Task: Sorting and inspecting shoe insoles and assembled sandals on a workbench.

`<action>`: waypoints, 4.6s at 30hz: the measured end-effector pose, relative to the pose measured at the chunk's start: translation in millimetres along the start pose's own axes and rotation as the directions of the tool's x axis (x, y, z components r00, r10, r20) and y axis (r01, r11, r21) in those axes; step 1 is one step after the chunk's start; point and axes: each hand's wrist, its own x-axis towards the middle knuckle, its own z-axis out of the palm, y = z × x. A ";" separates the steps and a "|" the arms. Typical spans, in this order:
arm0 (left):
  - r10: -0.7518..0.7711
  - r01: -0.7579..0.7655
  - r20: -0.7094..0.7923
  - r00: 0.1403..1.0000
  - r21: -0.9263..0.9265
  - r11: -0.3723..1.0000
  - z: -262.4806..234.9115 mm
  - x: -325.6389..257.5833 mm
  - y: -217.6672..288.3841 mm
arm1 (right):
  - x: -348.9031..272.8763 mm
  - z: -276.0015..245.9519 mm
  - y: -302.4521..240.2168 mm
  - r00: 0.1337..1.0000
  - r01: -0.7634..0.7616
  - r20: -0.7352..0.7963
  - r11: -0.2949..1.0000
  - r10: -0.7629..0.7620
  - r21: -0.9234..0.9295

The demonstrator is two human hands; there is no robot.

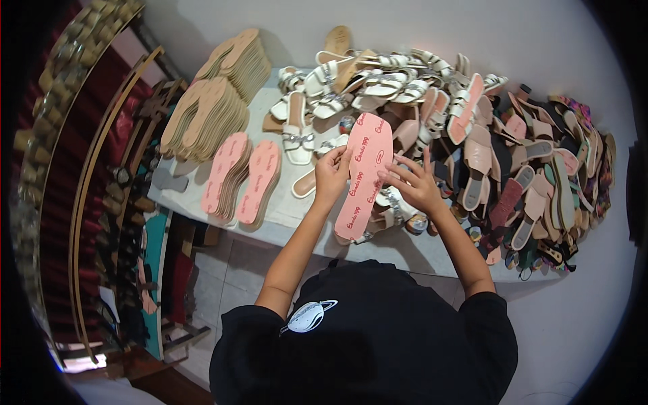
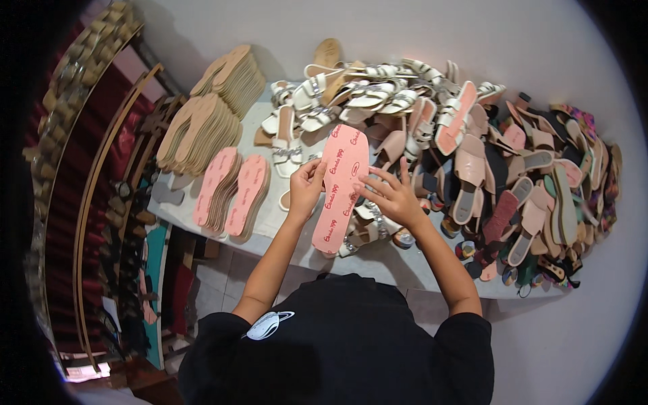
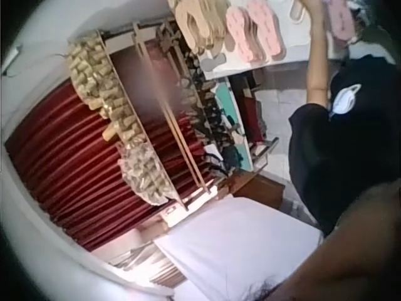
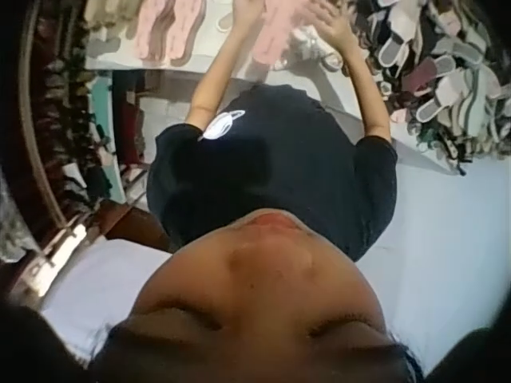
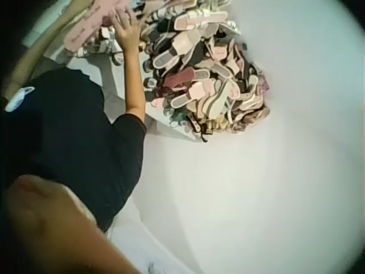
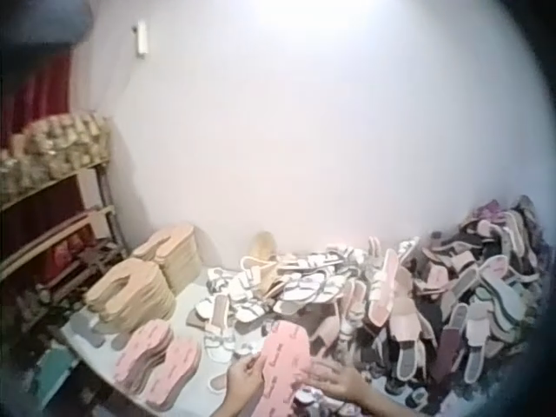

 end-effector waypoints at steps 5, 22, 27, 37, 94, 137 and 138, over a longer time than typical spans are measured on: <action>-0.038 0.038 -0.062 0.997 0.005 0.999 -55.2 -16.1 3.0 | 32.1 38.1 -19.0 0.988 0.130 0.077 0.989 -0.136 0.077; 0.361 -0.196 -0.202 0.910 0.556 0.807 -217.6 -119.3 6.1 | 98.1 167.0 -110.2 0.992 0.028 -0.127 0.978 -0.001 0.207; 0.358 0.028 -0.248 0.900 0.854 0.520 -230.5 -145.1 -5.9 | 110.7 210.8 -114.2 0.996 0.003 -0.093 0.979 0.016 0.206; 0.450 0.099 -0.339 0.826 0.873 0.477 -243.2 -131.7 -43.9 | 117.7 248.9 -115.8 0.999 -0.038 -0.013 0.964 0.043 0.264; 0.461 -0.139 -0.010 0.887 0.947 0.288 -181.5 -77.2 -29.8 | 73.3 199.9 -112.7 0.967 -0.238 0.165 0.928 0.197 0.286; 0.564 -0.862 0.655 0.503 0.422 0.279 434.2 89.4 -125.2 | -165.1 -165.7 308.8 0.819 -0.504 -0.067 0.660 0.570 -0.557; 0.535 -0.857 0.673 0.510 0.448 0.253 439.6 93.7 -132.4 | -169.0 -157.7 327.5 0.800 -0.501 -0.029 0.640 0.600 -0.583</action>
